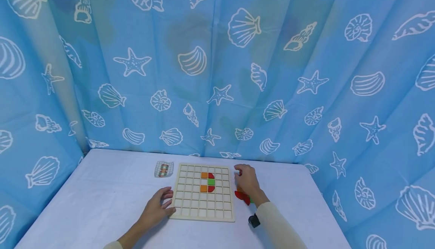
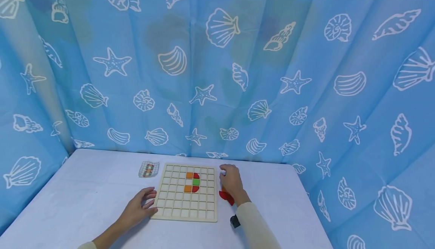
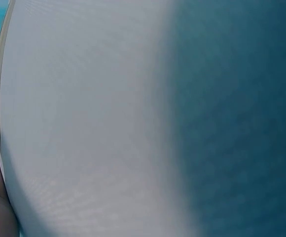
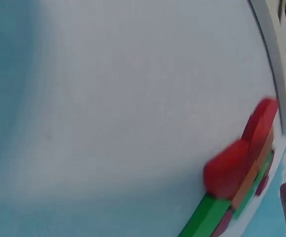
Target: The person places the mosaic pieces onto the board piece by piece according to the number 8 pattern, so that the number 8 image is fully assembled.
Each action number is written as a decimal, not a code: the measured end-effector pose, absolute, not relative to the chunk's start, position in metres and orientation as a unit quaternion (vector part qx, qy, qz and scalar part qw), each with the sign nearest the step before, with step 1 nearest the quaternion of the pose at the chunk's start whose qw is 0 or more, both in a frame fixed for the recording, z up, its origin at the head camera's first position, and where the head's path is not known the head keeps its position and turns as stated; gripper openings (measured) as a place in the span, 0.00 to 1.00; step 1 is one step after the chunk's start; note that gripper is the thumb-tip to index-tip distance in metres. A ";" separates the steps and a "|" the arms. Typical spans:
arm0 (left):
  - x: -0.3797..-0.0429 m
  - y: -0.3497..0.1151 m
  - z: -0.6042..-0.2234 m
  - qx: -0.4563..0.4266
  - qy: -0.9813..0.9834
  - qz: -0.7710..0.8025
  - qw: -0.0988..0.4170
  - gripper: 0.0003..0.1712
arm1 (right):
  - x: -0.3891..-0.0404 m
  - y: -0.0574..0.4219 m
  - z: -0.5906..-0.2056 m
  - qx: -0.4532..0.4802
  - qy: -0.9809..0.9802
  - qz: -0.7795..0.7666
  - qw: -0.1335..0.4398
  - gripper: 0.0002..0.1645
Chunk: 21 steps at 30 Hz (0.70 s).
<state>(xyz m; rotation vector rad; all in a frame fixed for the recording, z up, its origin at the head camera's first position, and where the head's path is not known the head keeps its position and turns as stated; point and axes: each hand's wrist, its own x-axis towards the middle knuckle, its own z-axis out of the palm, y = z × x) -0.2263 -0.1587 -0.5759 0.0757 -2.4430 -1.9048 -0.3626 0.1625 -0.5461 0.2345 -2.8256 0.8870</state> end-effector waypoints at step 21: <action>-0.226 -0.160 -0.578 0.008 -0.773 -0.633 0.030 0.43 | -0.373 0.178 -0.557 0.004 -0.940 0.335 0.067 0.21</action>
